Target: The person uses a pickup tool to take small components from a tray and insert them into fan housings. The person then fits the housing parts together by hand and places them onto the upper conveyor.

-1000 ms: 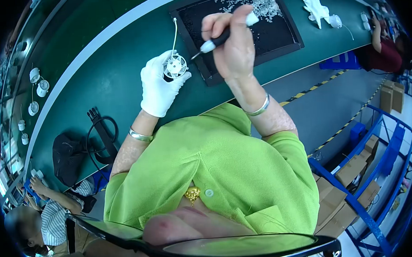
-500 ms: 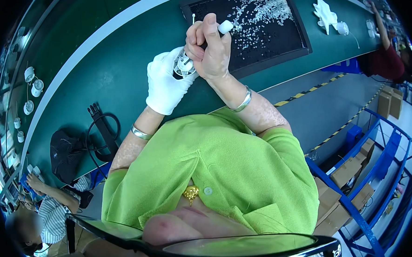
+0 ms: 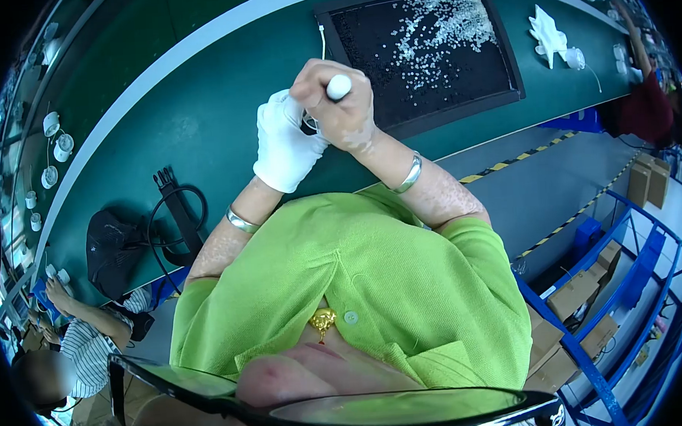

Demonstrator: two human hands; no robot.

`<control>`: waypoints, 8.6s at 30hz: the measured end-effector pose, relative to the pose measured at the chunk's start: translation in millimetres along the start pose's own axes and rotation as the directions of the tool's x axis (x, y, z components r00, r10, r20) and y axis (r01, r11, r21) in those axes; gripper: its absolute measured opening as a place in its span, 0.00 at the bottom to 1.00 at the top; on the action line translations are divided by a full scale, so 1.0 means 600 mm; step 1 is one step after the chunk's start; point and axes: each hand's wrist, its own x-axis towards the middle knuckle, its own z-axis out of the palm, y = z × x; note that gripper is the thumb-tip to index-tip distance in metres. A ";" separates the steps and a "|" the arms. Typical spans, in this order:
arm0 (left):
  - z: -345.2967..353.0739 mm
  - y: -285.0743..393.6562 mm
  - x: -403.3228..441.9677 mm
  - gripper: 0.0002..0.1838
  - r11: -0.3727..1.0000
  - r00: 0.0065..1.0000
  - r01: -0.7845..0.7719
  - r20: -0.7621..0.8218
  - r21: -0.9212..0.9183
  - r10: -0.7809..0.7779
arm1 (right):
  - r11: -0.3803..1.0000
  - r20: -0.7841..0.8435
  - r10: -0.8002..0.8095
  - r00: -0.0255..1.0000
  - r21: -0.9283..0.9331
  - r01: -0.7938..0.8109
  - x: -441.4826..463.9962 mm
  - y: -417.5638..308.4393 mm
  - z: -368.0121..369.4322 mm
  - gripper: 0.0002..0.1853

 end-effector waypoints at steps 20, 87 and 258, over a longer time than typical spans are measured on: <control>-0.074 -0.028 0.105 0.37 0.933 0.939 0.343 -0.060 0.111 -0.338 | 0.944 -0.170 -0.199 0.965 0.232 0.236 0.050 -0.090 -0.064 0.34; 0.064 -0.090 0.086 0.34 0.909 0.976 0.215 -0.054 0.357 -0.210 | 0.778 -0.629 -0.119 0.768 -0.539 -0.322 0.033 -0.011 -0.376 0.17; 0.171 -0.165 0.210 0.30 0.929 0.895 0.368 -0.255 -0.044 -0.367 | 0.634 -0.679 -0.269 0.683 -0.659 -0.405 0.034 -0.001 -0.536 0.25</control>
